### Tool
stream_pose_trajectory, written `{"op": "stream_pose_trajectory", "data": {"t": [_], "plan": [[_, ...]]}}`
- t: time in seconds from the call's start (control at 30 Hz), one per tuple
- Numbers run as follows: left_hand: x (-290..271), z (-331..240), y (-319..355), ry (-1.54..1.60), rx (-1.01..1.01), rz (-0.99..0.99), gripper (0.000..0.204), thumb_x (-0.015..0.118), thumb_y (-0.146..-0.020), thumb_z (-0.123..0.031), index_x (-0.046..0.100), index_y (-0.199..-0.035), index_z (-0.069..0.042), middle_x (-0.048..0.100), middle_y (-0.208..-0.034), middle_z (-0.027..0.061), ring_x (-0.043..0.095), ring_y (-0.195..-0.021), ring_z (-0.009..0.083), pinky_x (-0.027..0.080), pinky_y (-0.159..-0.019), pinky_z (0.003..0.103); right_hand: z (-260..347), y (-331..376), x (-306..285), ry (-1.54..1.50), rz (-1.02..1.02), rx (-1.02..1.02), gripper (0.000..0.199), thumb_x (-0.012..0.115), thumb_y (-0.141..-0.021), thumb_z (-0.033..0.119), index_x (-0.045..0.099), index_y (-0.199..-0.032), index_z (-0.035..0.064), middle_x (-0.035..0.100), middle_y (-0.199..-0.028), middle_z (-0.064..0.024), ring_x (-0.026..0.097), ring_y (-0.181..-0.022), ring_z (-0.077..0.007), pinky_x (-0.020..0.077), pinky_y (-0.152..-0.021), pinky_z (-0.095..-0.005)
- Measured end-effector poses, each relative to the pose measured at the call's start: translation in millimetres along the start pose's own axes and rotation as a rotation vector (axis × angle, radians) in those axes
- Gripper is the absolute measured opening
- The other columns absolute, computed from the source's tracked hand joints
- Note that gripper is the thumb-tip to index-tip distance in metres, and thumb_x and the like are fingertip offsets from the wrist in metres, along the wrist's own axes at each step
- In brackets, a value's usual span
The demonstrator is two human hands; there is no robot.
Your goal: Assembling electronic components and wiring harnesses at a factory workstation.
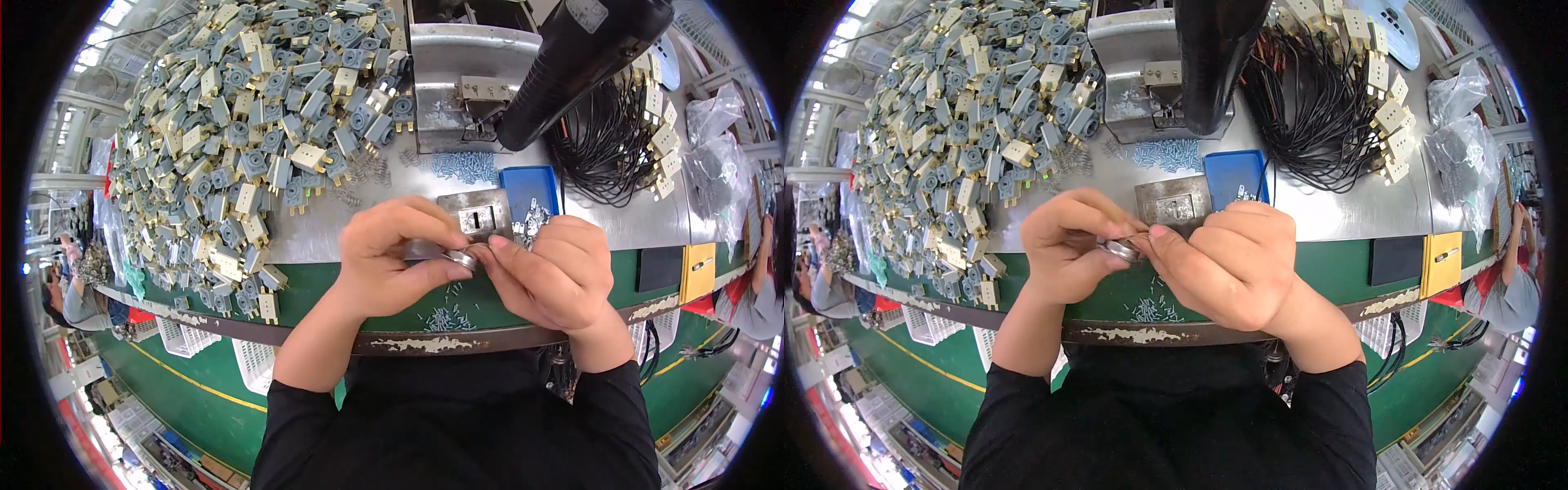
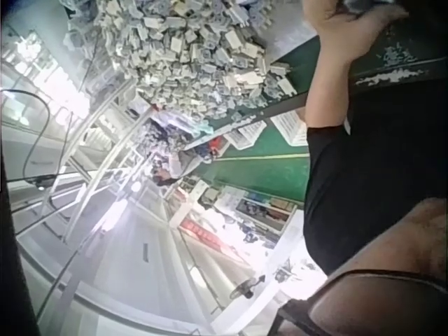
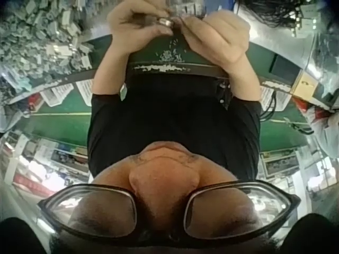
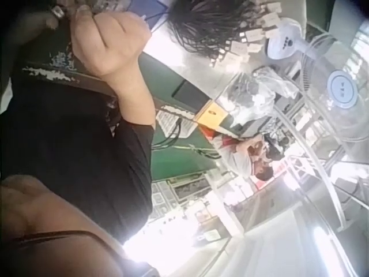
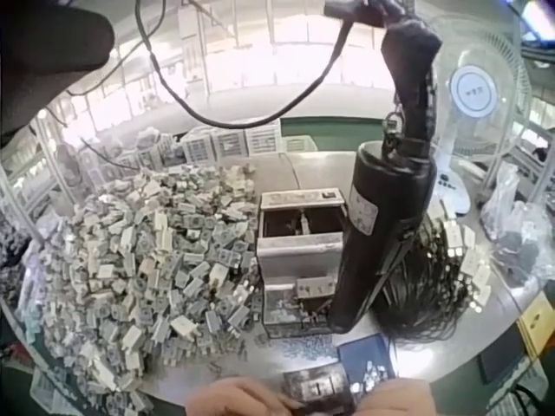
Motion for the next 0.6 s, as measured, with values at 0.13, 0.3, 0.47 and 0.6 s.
{"op": "stream_pose_trajectory", "data": {"t": [0.13, 0.3, 0.47, 0.6], "plan": [[4.7, -8.6, -1.7, -0.176, -0.035, 0.055, 0.023, 0.068, -0.081, 0.014, 0.069, -0.101, 0.005, 0.074, -0.09, 0.0171, 0.074, -0.084, 0.0241, 0.06, -0.074, 0.033, 0.4, -6.5, -1.2, 0.03, 0.006, 0.003, 0.025, 0.085, -0.069, -0.001, 0.069, -0.089, -0.001, 0.053, -0.061, 0.0005, 0.052, -0.047, -0.0148, 0.0375, -0.043, -0.0282], [-2.0, -16.3, -2.2, -0.46, 0.043, -0.036, 0.021, 0.071, -0.079, 0.012, 0.069, -0.097, 0.003, 0.075, -0.089, 0.0159, 0.074, -0.078, 0.0242, 0.059, -0.07, 0.031, -0.8, -13.1, 3.9, -0.125, 0.227, 0.167, 0.026, 0.078, -0.078, -0.002, 0.069, -0.102, -0.0056, 0.064, -0.069, -0.0084, 0.063, -0.053, -0.0231, 0.0478, -0.049, -0.0327], [-0.2, -13.8, -6.4, -0.686, 0.157, -0.176, 0.019, 0.072, -0.08, 0.009, 0.069, -0.096, 0.0, 0.075, -0.089, 0.014, 0.074, -0.078, 0.0236, 0.058, -0.07, 0.03, -5.3, -0.2, 18.9, -0.257, 0.147, 0.424, 0.029, 0.07, -0.084, -0.003, 0.072, -0.113, -0.0065, 0.068, -0.072, -0.0117, 0.065, -0.057, -0.0224, 0.05, -0.055, -0.0305], [-2.2, -10.9, -2.6, -0.581, 0.149, -0.177, 0.016, 0.072, -0.084, 0.005, 0.069, -0.099, 0.0, 0.074, -0.086, 0.0128, 0.073, -0.078, 0.0228, 0.058, -0.07, 0.03, -4.7, -2.4, 15.8, -0.228, 0.215, 0.345, 0.029, 0.071, -0.084, -0.003, 0.07, -0.113, -0.0068, 0.072, -0.08, -0.0157, 0.071, -0.062, -0.0265, 0.0544, -0.056, -0.0321]]}}
Point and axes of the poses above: each hand's wrist, its own y-axis away from the middle knuckle, its own x-axis out of the palm, z = x × y, the point moved 5 cm from there along -y, towards the middle knuckle
